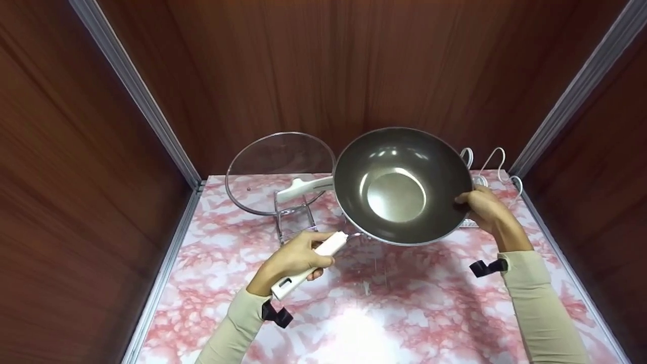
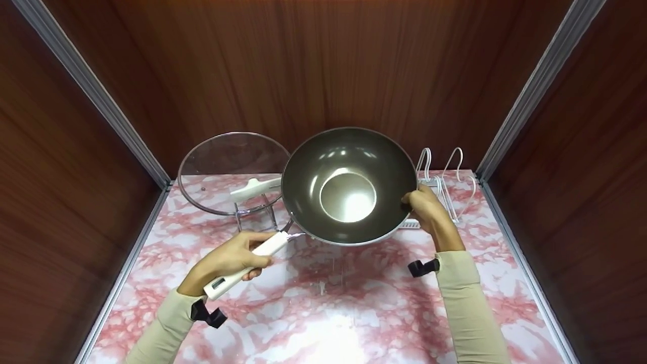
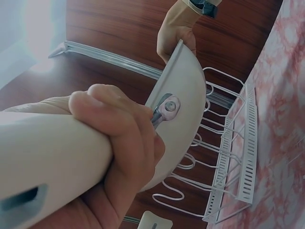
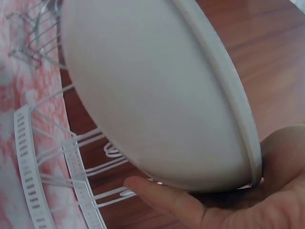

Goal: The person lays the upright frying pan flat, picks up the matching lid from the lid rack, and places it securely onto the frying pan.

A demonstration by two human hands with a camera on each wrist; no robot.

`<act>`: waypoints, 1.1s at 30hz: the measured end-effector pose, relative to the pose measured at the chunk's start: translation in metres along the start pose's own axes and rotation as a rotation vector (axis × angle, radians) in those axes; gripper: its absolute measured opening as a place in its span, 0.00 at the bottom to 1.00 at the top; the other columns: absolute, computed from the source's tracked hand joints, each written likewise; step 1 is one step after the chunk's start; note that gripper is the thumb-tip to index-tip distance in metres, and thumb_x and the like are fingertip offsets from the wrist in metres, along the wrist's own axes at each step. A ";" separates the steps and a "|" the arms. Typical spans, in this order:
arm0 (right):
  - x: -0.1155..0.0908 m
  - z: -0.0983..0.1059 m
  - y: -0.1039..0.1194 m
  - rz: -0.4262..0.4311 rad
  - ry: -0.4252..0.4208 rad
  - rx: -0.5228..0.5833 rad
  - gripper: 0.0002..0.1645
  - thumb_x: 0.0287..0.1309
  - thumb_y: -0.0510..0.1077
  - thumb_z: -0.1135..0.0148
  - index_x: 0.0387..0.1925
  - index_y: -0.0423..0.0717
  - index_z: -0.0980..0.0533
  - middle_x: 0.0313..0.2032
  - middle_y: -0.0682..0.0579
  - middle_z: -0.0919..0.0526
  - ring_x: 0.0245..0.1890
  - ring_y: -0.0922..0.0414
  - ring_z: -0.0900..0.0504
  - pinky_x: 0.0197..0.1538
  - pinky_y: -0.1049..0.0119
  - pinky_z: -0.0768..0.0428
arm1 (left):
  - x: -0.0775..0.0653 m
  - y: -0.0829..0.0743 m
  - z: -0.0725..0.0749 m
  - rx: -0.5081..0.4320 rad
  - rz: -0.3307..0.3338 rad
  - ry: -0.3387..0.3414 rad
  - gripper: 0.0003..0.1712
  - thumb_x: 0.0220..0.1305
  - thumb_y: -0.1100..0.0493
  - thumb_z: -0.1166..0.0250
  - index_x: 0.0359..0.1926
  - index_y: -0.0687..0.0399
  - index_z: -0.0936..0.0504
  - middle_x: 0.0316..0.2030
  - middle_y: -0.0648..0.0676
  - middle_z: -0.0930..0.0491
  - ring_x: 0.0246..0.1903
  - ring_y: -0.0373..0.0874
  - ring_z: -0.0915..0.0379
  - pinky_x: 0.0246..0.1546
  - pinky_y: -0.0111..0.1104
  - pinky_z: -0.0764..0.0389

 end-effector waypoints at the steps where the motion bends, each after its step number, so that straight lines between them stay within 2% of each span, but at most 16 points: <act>1: 0.000 0.000 0.000 0.002 0.010 0.011 0.20 0.70 0.27 0.55 0.60 0.35 0.36 0.39 0.56 0.19 0.41 0.62 0.16 0.47 0.68 0.12 | 0.000 0.000 0.000 0.003 -0.002 -0.002 0.40 0.63 0.68 0.33 0.77 0.51 0.28 0.34 0.56 0.22 0.17 0.40 0.25 0.17 0.27 0.22; 7: 0.005 -0.003 0.001 0.010 0.073 0.138 0.14 0.70 0.26 0.56 0.52 0.39 0.33 0.39 0.54 0.19 0.42 0.60 0.17 0.49 0.66 0.14 | -0.003 -0.001 0.001 0.005 -0.007 -0.010 0.39 0.62 0.68 0.33 0.75 0.49 0.25 0.34 0.55 0.22 0.17 0.39 0.25 0.16 0.27 0.23; 11: 0.010 -0.002 0.001 -0.033 0.100 0.174 0.06 0.78 0.34 0.54 0.51 0.43 0.33 0.37 0.54 0.16 0.40 0.60 0.14 0.47 0.65 0.13 | -0.005 -0.001 0.001 0.006 -0.006 -0.011 0.39 0.61 0.68 0.33 0.75 0.48 0.25 0.37 0.56 0.22 0.17 0.39 0.25 0.16 0.27 0.23; 14: 0.013 -0.001 0.001 -0.064 0.106 0.170 0.07 0.82 0.42 0.52 0.55 0.48 0.35 0.38 0.55 0.14 0.40 0.62 0.13 0.47 0.65 0.12 | -0.007 -0.002 0.002 0.017 -0.007 -0.010 0.40 0.61 0.68 0.33 0.75 0.48 0.25 0.39 0.57 0.23 0.17 0.40 0.25 0.17 0.27 0.22; 18: 0.017 0.003 0.002 -0.065 0.093 0.117 0.10 0.83 0.45 0.51 0.58 0.52 0.38 0.38 0.57 0.14 0.41 0.64 0.14 0.48 0.67 0.13 | -0.010 -0.005 0.004 0.054 -0.013 -0.010 0.38 0.61 0.67 0.33 0.74 0.46 0.23 0.37 0.56 0.23 0.18 0.40 0.25 0.17 0.27 0.22; 22: 0.019 0.007 0.004 -0.061 0.074 0.052 0.11 0.83 0.46 0.51 0.58 0.50 0.37 0.37 0.58 0.14 0.40 0.65 0.13 0.47 0.69 0.13 | -0.012 -0.007 0.005 0.076 -0.024 -0.001 0.37 0.61 0.67 0.33 0.72 0.45 0.22 0.37 0.56 0.22 0.18 0.40 0.25 0.17 0.27 0.22; 29: 0.022 0.015 0.006 -0.067 0.023 -0.160 0.17 0.83 0.51 0.53 0.60 0.44 0.35 0.34 0.63 0.14 0.38 0.67 0.13 0.46 0.70 0.14 | -0.015 -0.005 0.002 0.030 -0.008 0.033 0.38 0.62 0.69 0.33 0.74 0.50 0.24 0.41 0.57 0.20 0.17 0.40 0.25 0.16 0.28 0.22; 33: 0.022 0.018 0.005 -0.058 -0.030 -0.240 0.22 0.82 0.47 0.51 0.65 0.37 0.36 0.32 0.63 0.15 0.35 0.67 0.13 0.44 0.69 0.13 | -0.016 -0.004 0.002 0.039 -0.001 0.040 0.39 0.62 0.68 0.33 0.75 0.49 0.25 0.41 0.56 0.20 0.18 0.40 0.25 0.17 0.27 0.22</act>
Point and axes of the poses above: each hand's wrist, its own x-axis towards the middle knuckle, its own z-axis out of the back of the hand, y = z × x, the point moved 7 cm from there along x, towards the middle knuckle
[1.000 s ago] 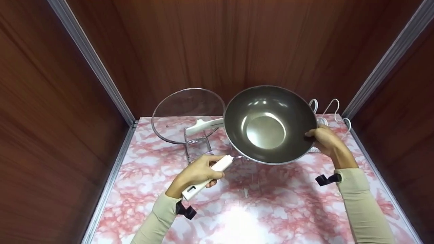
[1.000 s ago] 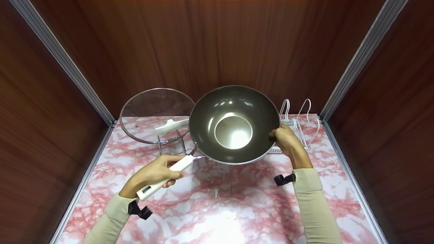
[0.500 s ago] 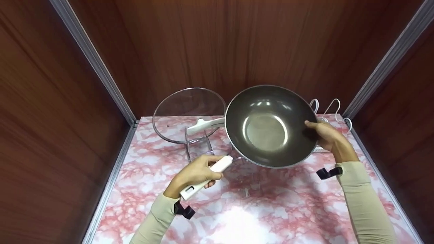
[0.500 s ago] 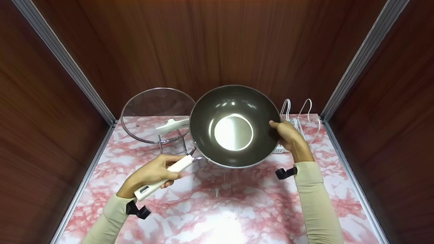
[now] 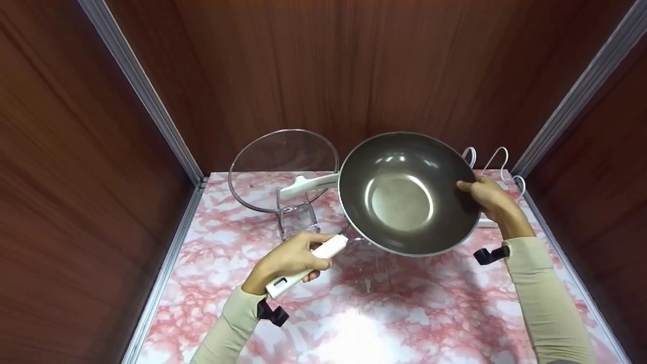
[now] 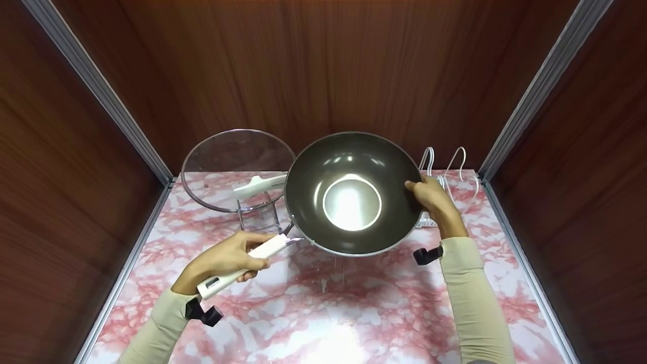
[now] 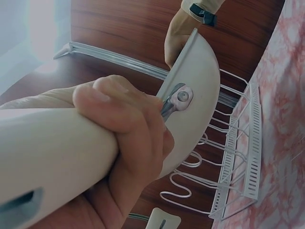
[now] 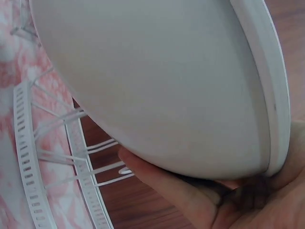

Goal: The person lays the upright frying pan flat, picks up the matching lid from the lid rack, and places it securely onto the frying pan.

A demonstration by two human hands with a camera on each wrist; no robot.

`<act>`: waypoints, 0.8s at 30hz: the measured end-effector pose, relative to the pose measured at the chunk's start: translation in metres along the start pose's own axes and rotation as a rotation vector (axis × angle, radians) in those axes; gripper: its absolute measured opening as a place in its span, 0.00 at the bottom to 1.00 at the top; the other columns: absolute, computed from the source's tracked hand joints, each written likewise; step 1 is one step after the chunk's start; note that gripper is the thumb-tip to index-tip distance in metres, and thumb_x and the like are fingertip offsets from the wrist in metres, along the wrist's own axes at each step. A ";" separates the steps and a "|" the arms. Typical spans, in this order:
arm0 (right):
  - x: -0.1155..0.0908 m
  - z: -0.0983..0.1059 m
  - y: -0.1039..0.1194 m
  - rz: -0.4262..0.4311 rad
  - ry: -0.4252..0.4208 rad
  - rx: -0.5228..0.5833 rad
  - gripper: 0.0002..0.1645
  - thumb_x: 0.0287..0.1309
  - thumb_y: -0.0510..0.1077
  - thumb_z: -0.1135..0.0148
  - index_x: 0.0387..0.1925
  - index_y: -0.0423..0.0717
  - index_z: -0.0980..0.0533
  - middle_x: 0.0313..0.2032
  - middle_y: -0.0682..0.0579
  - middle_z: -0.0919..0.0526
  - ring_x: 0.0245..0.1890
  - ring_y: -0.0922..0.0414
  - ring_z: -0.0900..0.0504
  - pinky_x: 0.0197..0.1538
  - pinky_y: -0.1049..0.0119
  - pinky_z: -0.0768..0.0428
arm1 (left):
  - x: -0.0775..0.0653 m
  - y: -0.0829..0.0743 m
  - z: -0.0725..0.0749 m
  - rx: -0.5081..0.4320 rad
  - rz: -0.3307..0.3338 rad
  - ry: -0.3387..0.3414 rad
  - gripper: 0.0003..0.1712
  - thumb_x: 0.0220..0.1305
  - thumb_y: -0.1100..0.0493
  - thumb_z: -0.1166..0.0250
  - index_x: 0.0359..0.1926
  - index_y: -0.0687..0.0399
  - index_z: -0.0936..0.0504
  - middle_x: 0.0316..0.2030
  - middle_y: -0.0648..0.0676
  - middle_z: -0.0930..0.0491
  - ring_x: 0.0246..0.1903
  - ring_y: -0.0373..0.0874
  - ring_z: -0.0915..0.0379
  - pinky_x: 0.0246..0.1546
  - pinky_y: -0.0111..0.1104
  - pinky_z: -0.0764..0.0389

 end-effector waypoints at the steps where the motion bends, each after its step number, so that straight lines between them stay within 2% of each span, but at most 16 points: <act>1: 0.000 0.001 0.000 0.004 -0.015 -0.010 0.22 0.81 0.45 0.50 0.65 0.35 0.36 0.31 0.63 0.15 0.34 0.67 0.13 0.43 0.69 0.13 | 0.000 0.000 0.000 0.008 0.000 0.002 0.38 0.62 0.67 0.33 0.74 0.48 0.24 0.41 0.56 0.21 0.18 0.40 0.25 0.17 0.27 0.22; 8: -0.004 0.004 -0.001 0.072 -0.056 -0.024 0.19 0.79 0.38 0.51 0.63 0.30 0.33 0.30 0.63 0.15 0.33 0.66 0.14 0.41 0.70 0.13 | 0.002 0.000 0.002 0.066 -0.001 0.020 0.37 0.63 0.65 0.33 0.74 0.46 0.24 0.42 0.56 0.21 0.19 0.39 0.24 0.18 0.28 0.21; 15: -0.009 0.006 -0.006 0.076 -0.080 0.021 0.13 0.77 0.36 0.50 0.57 0.32 0.31 0.28 0.62 0.14 0.31 0.66 0.13 0.39 0.70 0.13 | 0.002 -0.003 0.002 0.085 0.003 0.062 0.36 0.65 0.65 0.35 0.75 0.46 0.25 0.42 0.56 0.20 0.18 0.39 0.25 0.18 0.27 0.21; 21: -0.016 0.006 -0.013 0.066 -0.083 0.065 0.12 0.76 0.35 0.49 0.55 0.32 0.30 0.29 0.61 0.13 0.31 0.65 0.13 0.39 0.70 0.12 | 0.003 -0.001 0.003 0.115 0.031 0.066 0.35 0.66 0.63 0.34 0.74 0.50 0.26 0.36 0.56 0.19 0.16 0.40 0.23 0.17 0.30 0.19; 24: -0.019 0.006 -0.017 0.065 -0.091 0.073 0.11 0.76 0.35 0.49 0.54 0.32 0.29 0.29 0.60 0.13 0.31 0.65 0.12 0.39 0.70 0.12 | 0.003 0.002 0.005 0.125 0.062 0.058 0.31 0.66 0.63 0.33 0.70 0.56 0.24 0.33 0.59 0.17 0.16 0.42 0.23 0.17 0.31 0.18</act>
Point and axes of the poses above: each hand's wrist, its own x-axis towards the middle knuckle, its own z-axis out of the back of the hand, y = z × x, the point moved 7 cm from there along x, towards the middle knuckle
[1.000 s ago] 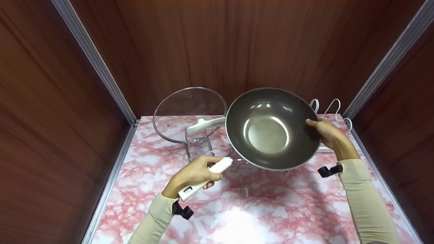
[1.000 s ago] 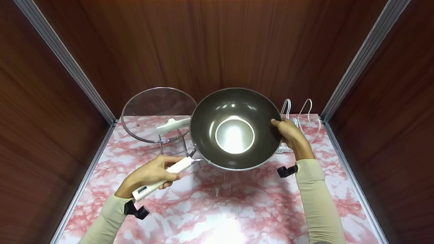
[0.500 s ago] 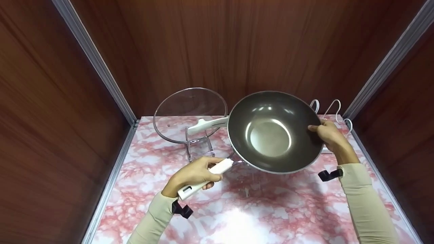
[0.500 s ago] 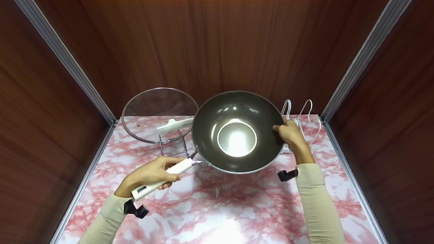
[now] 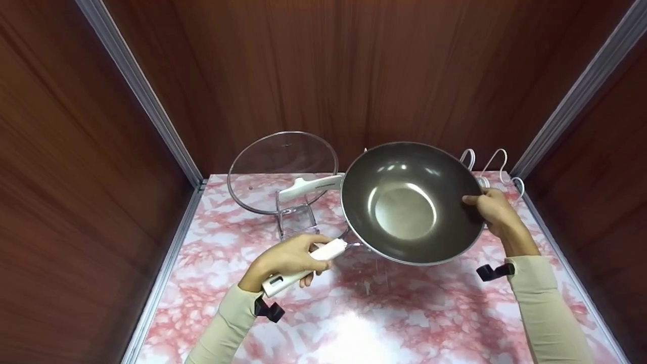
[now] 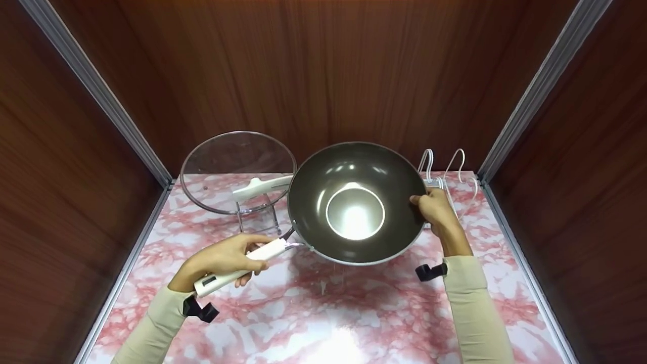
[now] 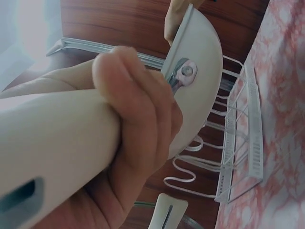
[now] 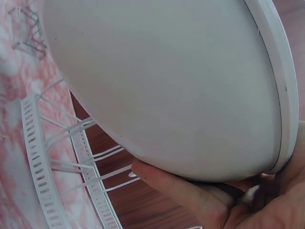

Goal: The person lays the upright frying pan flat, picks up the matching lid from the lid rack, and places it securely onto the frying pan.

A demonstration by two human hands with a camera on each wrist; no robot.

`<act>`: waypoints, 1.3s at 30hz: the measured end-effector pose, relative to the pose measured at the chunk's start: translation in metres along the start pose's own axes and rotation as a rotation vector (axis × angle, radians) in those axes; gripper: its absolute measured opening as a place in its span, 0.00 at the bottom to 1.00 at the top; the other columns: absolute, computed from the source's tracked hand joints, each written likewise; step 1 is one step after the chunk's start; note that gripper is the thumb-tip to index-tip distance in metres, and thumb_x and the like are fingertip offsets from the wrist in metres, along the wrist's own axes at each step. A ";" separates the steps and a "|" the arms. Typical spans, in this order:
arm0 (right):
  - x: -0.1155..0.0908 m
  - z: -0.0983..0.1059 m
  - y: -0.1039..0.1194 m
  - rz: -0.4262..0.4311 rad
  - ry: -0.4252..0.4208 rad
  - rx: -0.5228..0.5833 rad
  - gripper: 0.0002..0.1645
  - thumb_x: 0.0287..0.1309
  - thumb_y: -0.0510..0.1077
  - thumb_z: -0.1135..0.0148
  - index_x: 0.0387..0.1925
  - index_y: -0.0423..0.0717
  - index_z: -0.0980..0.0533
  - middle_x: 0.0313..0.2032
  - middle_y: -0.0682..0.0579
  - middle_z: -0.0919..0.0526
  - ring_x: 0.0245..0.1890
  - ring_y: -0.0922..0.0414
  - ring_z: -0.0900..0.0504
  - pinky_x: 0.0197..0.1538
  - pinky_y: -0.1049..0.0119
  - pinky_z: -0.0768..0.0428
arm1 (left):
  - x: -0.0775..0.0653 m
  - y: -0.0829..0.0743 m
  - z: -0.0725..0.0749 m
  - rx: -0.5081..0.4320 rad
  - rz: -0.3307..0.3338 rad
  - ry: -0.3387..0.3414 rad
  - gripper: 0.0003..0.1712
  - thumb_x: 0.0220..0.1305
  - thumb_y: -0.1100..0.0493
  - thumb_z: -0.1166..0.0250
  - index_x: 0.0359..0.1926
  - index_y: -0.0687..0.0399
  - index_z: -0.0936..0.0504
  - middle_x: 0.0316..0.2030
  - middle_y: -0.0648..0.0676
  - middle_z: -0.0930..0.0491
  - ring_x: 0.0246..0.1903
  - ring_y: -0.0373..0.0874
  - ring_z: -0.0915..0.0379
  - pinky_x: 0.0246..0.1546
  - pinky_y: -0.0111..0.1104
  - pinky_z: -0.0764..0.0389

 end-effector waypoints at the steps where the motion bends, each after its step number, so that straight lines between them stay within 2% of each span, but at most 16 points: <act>1: -0.001 0.000 -0.001 0.001 -0.004 0.002 0.11 0.76 0.35 0.49 0.53 0.33 0.28 0.29 0.60 0.13 0.31 0.65 0.12 0.39 0.70 0.12 | 0.000 0.001 0.000 0.005 0.008 -0.001 0.28 0.66 0.63 0.32 0.67 0.58 0.23 0.32 0.61 0.16 0.16 0.42 0.23 0.17 0.31 0.18; 5: -0.004 0.000 -0.004 -0.001 -0.013 0.003 0.08 0.75 0.34 0.48 0.51 0.34 0.27 0.29 0.60 0.13 0.31 0.65 0.12 0.39 0.69 0.12 | -0.002 0.002 0.003 0.033 0.034 -0.010 0.16 0.68 0.60 0.31 0.54 0.59 0.21 0.28 0.59 0.16 0.15 0.42 0.22 0.17 0.31 0.18; 9: -0.007 -0.001 -0.004 0.000 -0.016 0.014 0.07 0.75 0.34 0.48 0.49 0.34 0.27 0.28 0.59 0.13 0.31 0.64 0.12 0.38 0.69 0.12 | -0.004 0.004 0.007 0.076 0.057 -0.041 0.14 0.66 0.55 0.29 0.47 0.56 0.20 0.25 0.55 0.16 0.14 0.41 0.21 0.17 0.31 0.18; 14: -0.012 -0.004 -0.002 0.012 -0.010 0.031 0.12 0.75 0.33 0.48 0.54 0.29 0.30 0.29 0.60 0.13 0.32 0.65 0.12 0.39 0.70 0.12 | -0.006 0.006 0.010 0.116 0.063 -0.067 0.14 0.67 0.54 0.29 0.46 0.57 0.18 0.24 0.54 0.16 0.15 0.40 0.22 0.17 0.30 0.18; 19: -0.016 -0.005 -0.003 0.011 -0.022 0.041 0.15 0.74 0.33 0.49 0.58 0.28 0.31 0.30 0.61 0.13 0.33 0.66 0.13 0.40 0.71 0.13 | -0.007 0.004 0.014 0.226 0.025 -0.112 0.12 0.68 0.54 0.31 0.44 0.58 0.18 0.24 0.53 0.18 0.14 0.38 0.24 0.16 0.28 0.20; 24: -0.021 -0.006 -0.004 0.000 -0.039 0.056 0.13 0.73 0.32 0.48 0.55 0.30 0.31 0.30 0.61 0.14 0.33 0.66 0.13 0.40 0.71 0.13 | -0.008 0.003 0.017 0.280 0.019 -0.156 0.10 0.67 0.56 0.32 0.45 0.57 0.17 0.23 0.54 0.18 0.13 0.38 0.26 0.15 0.28 0.21; 28: -0.024 -0.007 -0.004 -0.007 -0.050 0.049 0.12 0.73 0.32 0.49 0.54 0.30 0.31 0.30 0.61 0.15 0.33 0.66 0.13 0.39 0.71 0.13 | -0.009 0.001 0.019 0.328 0.020 -0.200 0.10 0.66 0.57 0.32 0.45 0.57 0.16 0.22 0.50 0.20 0.13 0.37 0.27 0.15 0.27 0.23; 34: -0.028 -0.009 -0.007 -0.014 -0.054 0.060 0.13 0.72 0.32 0.50 0.55 0.30 0.31 0.30 0.60 0.15 0.33 0.66 0.13 0.39 0.71 0.12 | -0.011 -0.002 0.022 0.489 0.000 -0.291 0.09 0.60 0.55 0.32 0.40 0.54 0.17 0.25 0.46 0.22 0.14 0.36 0.28 0.15 0.26 0.27; 39: -0.031 -0.011 -0.006 0.015 -0.063 0.069 0.10 0.69 0.31 0.49 0.49 0.33 0.27 0.30 0.60 0.15 0.32 0.65 0.13 0.38 0.70 0.12 | -0.013 -0.003 0.025 0.646 -0.028 -0.383 0.09 0.57 0.53 0.30 0.34 0.51 0.18 0.24 0.44 0.25 0.19 0.37 0.32 0.21 0.30 0.32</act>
Point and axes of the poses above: each hand's wrist, its own x-axis towards the middle knuckle, its own z-axis out of the back of the hand, y = z × x, the point moved 7 cm from there along x, towards the middle knuckle
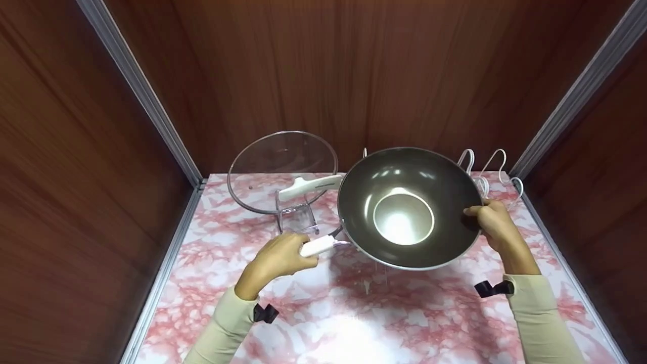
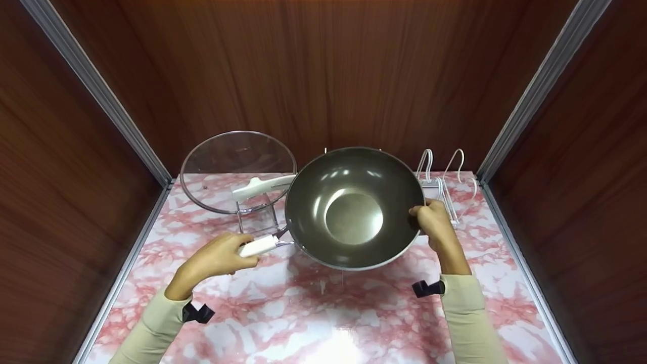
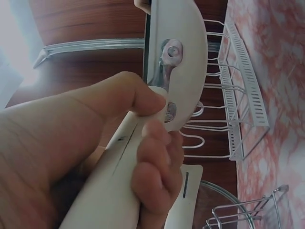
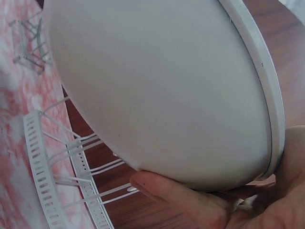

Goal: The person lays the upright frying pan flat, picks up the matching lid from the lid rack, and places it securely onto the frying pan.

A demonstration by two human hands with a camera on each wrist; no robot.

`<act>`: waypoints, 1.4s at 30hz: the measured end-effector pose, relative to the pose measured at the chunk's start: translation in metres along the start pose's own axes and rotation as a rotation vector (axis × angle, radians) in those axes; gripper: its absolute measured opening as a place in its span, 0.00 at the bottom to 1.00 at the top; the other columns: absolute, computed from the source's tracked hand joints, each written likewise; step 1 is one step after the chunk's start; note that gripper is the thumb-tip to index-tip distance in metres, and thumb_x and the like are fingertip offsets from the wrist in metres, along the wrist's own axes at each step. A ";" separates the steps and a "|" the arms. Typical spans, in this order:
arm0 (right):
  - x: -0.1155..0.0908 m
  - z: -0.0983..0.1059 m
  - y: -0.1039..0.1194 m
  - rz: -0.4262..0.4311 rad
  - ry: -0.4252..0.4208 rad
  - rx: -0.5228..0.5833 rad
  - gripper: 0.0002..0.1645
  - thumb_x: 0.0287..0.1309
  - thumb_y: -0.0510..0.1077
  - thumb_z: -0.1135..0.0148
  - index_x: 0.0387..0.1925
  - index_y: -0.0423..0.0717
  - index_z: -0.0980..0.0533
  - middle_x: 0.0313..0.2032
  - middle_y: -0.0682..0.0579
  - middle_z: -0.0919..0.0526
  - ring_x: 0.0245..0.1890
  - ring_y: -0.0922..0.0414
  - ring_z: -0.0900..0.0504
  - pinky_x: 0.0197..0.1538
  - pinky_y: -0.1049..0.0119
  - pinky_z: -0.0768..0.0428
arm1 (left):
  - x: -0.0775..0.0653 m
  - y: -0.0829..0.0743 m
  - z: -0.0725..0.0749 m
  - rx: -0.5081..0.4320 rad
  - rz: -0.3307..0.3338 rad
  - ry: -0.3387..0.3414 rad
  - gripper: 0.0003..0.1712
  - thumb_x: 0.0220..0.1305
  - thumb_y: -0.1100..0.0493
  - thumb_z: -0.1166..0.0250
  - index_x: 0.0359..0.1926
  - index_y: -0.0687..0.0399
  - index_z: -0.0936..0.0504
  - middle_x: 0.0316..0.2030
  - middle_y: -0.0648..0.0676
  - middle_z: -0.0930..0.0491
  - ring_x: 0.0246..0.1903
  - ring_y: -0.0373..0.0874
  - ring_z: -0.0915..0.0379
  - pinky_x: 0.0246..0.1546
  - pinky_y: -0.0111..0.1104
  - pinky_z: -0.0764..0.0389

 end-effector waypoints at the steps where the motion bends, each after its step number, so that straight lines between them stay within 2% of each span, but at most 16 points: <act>1: -0.001 0.000 0.000 0.005 -0.003 0.000 0.09 0.69 0.31 0.49 0.47 0.34 0.26 0.29 0.60 0.15 0.32 0.65 0.13 0.37 0.69 0.12 | 0.000 0.000 0.000 0.018 -0.002 -0.015 0.09 0.56 0.53 0.29 0.33 0.51 0.18 0.24 0.44 0.26 0.20 0.38 0.33 0.22 0.31 0.33; 7: -0.007 -0.003 -0.002 0.018 -0.023 -0.005 0.08 0.65 0.30 0.49 0.42 0.37 0.25 0.28 0.59 0.16 0.30 0.64 0.13 0.36 0.68 0.12 | -0.001 0.004 0.000 0.078 0.018 -0.078 0.10 0.54 0.54 0.28 0.28 0.50 0.21 0.23 0.45 0.30 0.22 0.41 0.37 0.22 0.35 0.34; 15: -0.011 -0.007 -0.009 0.007 -0.041 -0.006 0.08 0.63 0.30 0.49 0.40 0.38 0.24 0.27 0.59 0.16 0.29 0.64 0.14 0.35 0.68 0.12 | -0.003 0.008 -0.002 0.219 0.037 -0.198 0.17 0.51 0.49 0.25 0.21 0.47 0.26 0.20 0.46 0.31 0.19 0.42 0.39 0.19 0.38 0.35; 26: -0.022 -0.011 -0.015 0.020 -0.087 -0.031 0.07 0.60 0.30 0.47 0.37 0.38 0.23 0.23 0.58 0.17 0.24 0.64 0.16 0.30 0.69 0.14 | -0.006 0.015 -0.005 0.293 0.041 -0.254 0.18 0.52 0.52 0.25 0.20 0.47 0.28 0.18 0.45 0.34 0.18 0.41 0.42 0.16 0.38 0.37; 35: -0.031 -0.016 -0.020 0.032 -0.080 0.016 0.11 0.60 0.29 0.50 0.37 0.39 0.21 0.25 0.57 0.16 0.27 0.62 0.14 0.32 0.66 0.12 | -0.010 0.018 -0.007 0.369 0.019 -0.303 0.18 0.50 0.52 0.26 0.18 0.46 0.28 0.16 0.46 0.34 0.17 0.42 0.41 0.14 0.40 0.33; 42: -0.038 -0.018 -0.024 0.034 -0.105 0.002 0.12 0.60 0.29 0.49 0.38 0.40 0.20 0.24 0.58 0.16 0.26 0.63 0.15 0.31 0.67 0.13 | -0.013 0.023 -0.010 0.394 0.006 -0.313 0.18 0.49 0.50 0.26 0.18 0.45 0.28 0.15 0.46 0.33 0.15 0.43 0.39 0.15 0.41 0.31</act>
Point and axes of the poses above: each hand's wrist, its own x-axis towards the middle knuckle, its own z-axis out of the back of the hand, y = z × x, the point moved 7 cm from there along x, towards the middle knuckle
